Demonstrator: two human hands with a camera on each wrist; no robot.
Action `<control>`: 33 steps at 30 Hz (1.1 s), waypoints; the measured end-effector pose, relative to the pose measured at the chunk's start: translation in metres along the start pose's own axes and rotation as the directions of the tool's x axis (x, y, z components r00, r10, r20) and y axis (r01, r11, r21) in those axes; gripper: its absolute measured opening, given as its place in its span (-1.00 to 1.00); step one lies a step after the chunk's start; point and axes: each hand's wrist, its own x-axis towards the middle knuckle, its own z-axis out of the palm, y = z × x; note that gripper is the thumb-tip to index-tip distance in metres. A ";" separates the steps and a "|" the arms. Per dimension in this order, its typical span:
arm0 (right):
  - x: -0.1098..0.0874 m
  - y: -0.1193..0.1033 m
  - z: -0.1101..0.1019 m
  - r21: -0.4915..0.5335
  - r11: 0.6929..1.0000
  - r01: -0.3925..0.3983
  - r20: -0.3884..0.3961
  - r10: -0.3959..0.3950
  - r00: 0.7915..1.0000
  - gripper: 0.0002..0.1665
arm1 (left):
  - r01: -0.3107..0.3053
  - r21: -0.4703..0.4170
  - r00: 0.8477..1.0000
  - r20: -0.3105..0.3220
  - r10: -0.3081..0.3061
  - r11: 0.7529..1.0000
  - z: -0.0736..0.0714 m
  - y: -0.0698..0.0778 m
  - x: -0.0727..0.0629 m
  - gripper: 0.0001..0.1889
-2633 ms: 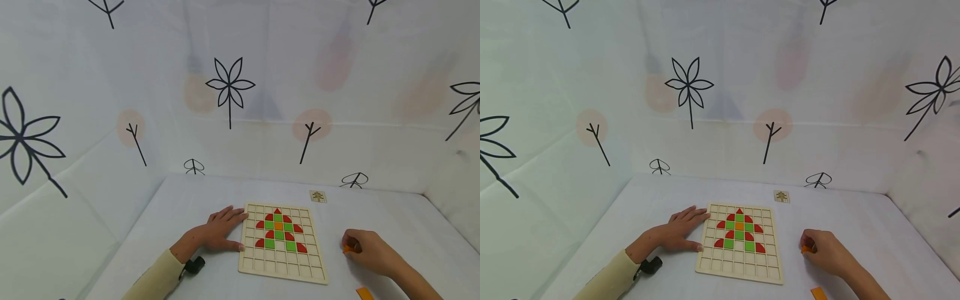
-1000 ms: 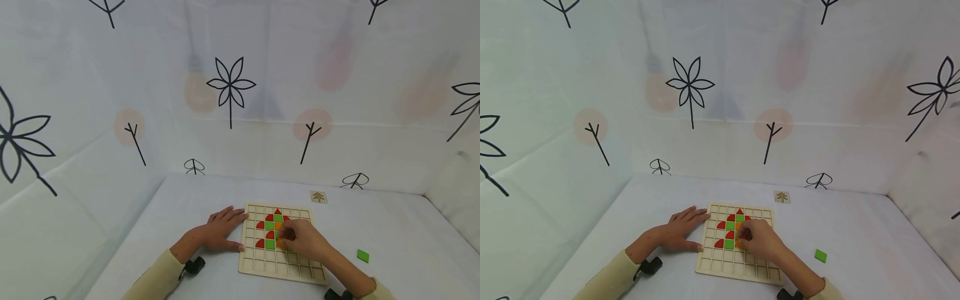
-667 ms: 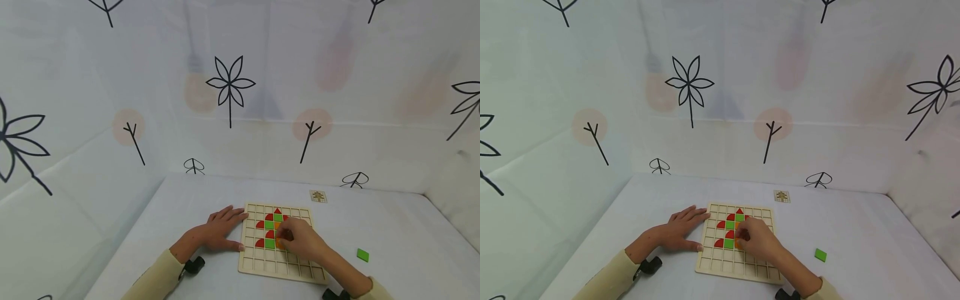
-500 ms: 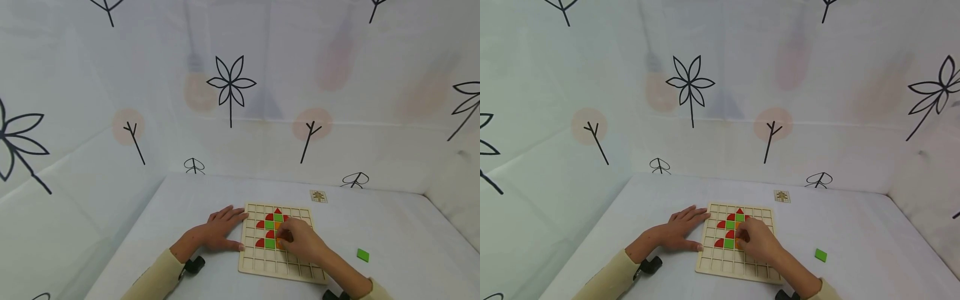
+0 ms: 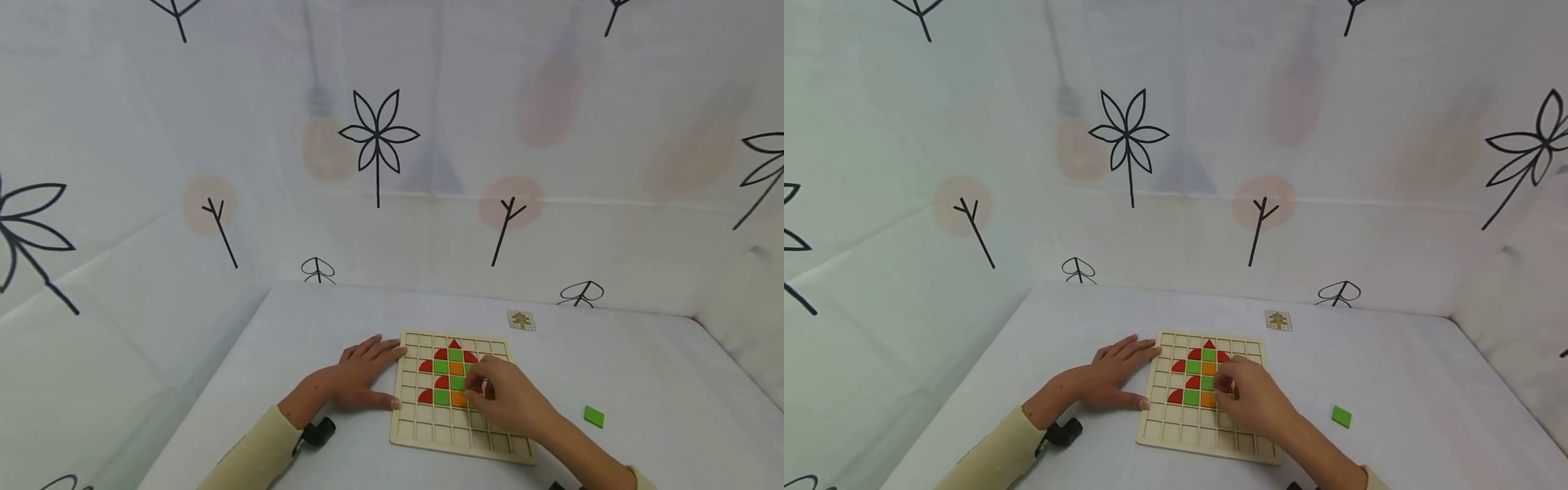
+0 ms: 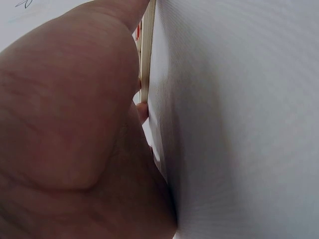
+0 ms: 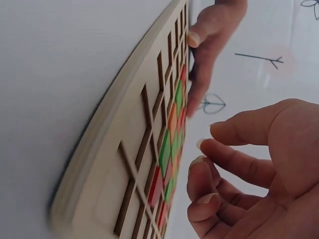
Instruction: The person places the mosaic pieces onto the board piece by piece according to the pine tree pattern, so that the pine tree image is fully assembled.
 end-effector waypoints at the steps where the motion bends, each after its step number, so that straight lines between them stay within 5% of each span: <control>1: -0.003 0.002 -0.002 -0.001 1.000 -0.008 0.003 0.008 1.000 -0.84 | 0.000 -0.001 1.000 0.000 0.000 1.000 0.000 0.000 0.000 0.05; 24: -0.057 0.073 -0.059 -0.152 0.952 -0.267 -0.043 0.264 0.964 -0.83 | 0.001 0.006 1.000 0.002 -0.001 1.000 -0.002 0.001 -0.001 0.05; 33: -0.071 0.102 -0.081 -0.197 0.935 -0.296 -0.016 0.299 0.954 -0.73 | 0.002 0.017 1.000 -0.001 -0.002 1.000 -0.001 0.001 -0.001 0.06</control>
